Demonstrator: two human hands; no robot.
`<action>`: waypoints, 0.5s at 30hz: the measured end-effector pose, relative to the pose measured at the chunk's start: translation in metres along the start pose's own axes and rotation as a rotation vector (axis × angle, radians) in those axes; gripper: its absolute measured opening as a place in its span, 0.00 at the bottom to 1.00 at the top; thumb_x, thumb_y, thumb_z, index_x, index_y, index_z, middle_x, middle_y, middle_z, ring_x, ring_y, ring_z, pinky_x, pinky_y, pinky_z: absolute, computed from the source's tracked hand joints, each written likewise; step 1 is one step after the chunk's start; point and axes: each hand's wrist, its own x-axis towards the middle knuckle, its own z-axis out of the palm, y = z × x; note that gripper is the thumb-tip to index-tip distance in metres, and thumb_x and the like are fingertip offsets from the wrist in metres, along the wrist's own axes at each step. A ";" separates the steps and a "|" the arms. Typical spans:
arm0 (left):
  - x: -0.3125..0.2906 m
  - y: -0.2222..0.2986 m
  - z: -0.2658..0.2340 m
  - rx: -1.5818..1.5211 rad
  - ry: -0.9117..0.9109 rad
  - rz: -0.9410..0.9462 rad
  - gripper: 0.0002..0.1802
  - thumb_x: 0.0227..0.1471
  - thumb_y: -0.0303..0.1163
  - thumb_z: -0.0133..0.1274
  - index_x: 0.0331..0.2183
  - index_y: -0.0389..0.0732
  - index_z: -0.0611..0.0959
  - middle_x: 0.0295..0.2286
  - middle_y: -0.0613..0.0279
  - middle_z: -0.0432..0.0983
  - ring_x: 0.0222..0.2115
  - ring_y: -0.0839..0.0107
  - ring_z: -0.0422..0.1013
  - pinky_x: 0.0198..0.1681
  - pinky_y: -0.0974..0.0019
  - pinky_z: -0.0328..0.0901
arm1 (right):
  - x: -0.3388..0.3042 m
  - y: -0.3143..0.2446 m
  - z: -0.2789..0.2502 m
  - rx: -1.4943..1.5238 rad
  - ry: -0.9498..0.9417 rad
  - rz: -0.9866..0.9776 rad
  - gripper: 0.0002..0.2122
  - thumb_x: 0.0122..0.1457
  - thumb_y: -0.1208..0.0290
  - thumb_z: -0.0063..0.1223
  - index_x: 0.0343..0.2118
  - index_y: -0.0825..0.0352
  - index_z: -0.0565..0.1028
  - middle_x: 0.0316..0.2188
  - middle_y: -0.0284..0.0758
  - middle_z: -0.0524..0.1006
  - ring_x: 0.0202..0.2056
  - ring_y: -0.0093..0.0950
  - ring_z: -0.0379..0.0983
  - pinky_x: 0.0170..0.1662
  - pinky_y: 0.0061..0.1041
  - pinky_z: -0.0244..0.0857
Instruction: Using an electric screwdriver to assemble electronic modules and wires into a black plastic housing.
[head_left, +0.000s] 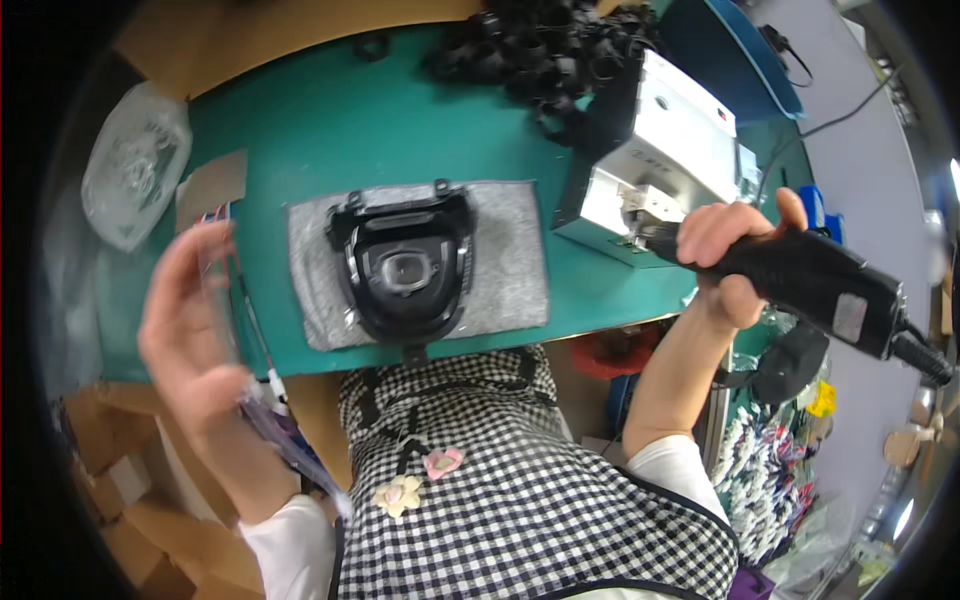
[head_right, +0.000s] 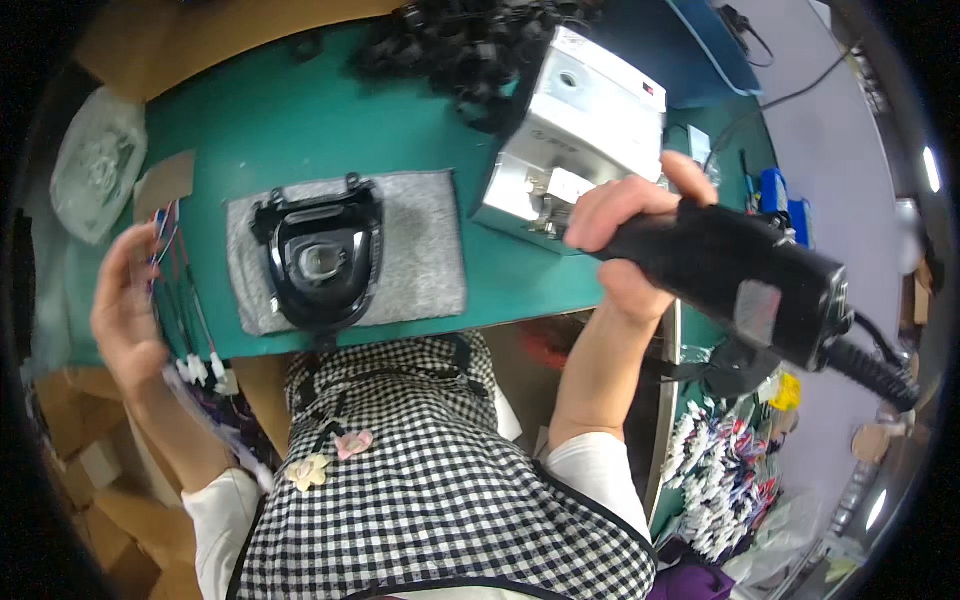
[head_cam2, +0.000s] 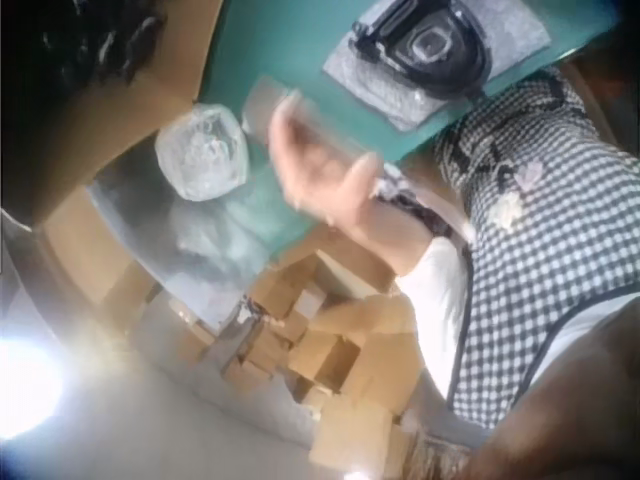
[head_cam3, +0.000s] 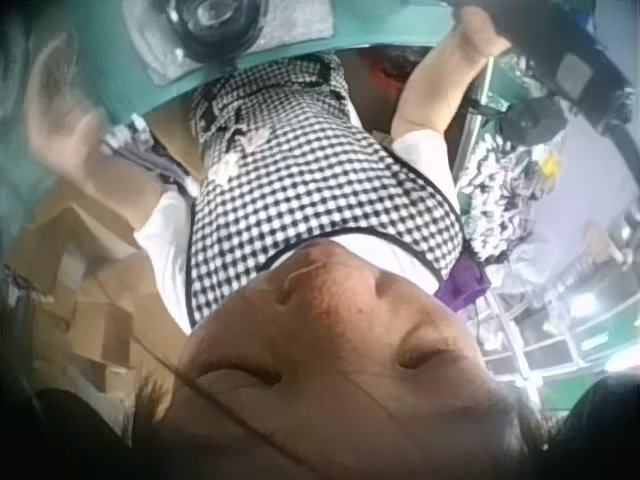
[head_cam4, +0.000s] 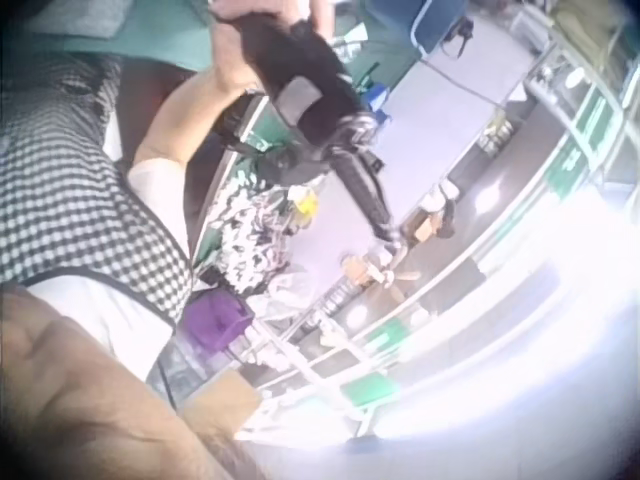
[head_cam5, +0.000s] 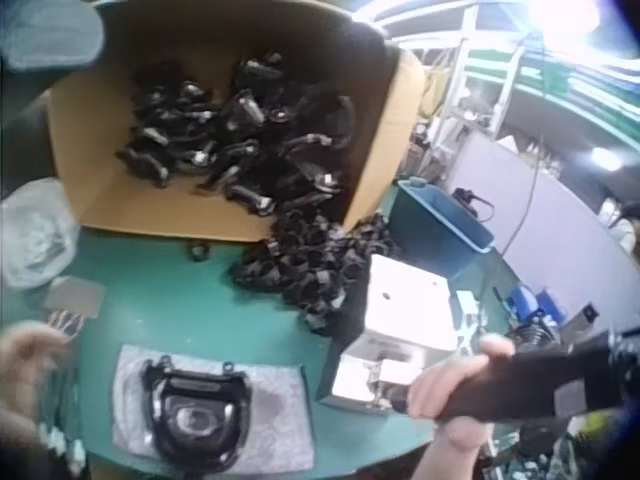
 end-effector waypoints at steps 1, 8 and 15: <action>0.002 -0.001 0.022 -0.020 -0.012 -0.071 0.41 0.28 0.39 0.65 0.46 0.30 0.72 0.43 0.54 0.71 0.46 0.65 0.67 0.49 0.67 0.59 | 0.002 0.002 -0.002 0.037 -0.026 0.028 0.42 0.45 0.70 0.62 0.59 0.70 0.47 0.18 0.38 0.70 0.20 0.33 0.69 0.25 0.30 0.66; 0.008 -0.038 0.073 0.727 -0.187 0.089 0.38 0.21 0.39 0.68 0.41 0.37 0.76 0.41 0.55 0.73 0.47 0.60 0.65 0.55 0.57 0.48 | 0.019 -0.004 0.032 -0.225 0.382 0.288 0.33 0.51 0.74 0.52 0.56 0.77 0.48 0.18 0.37 0.70 0.17 0.25 0.69 0.25 0.22 0.66; 0.013 -0.050 0.087 0.784 -0.294 0.154 0.38 0.21 0.41 0.68 0.41 0.38 0.76 0.42 0.58 0.73 0.48 0.62 0.64 0.57 0.52 0.43 | 0.005 0.001 0.111 0.087 0.456 0.185 0.36 0.54 0.70 0.52 0.60 0.70 0.42 0.19 0.37 0.70 0.18 0.28 0.69 0.25 0.29 0.68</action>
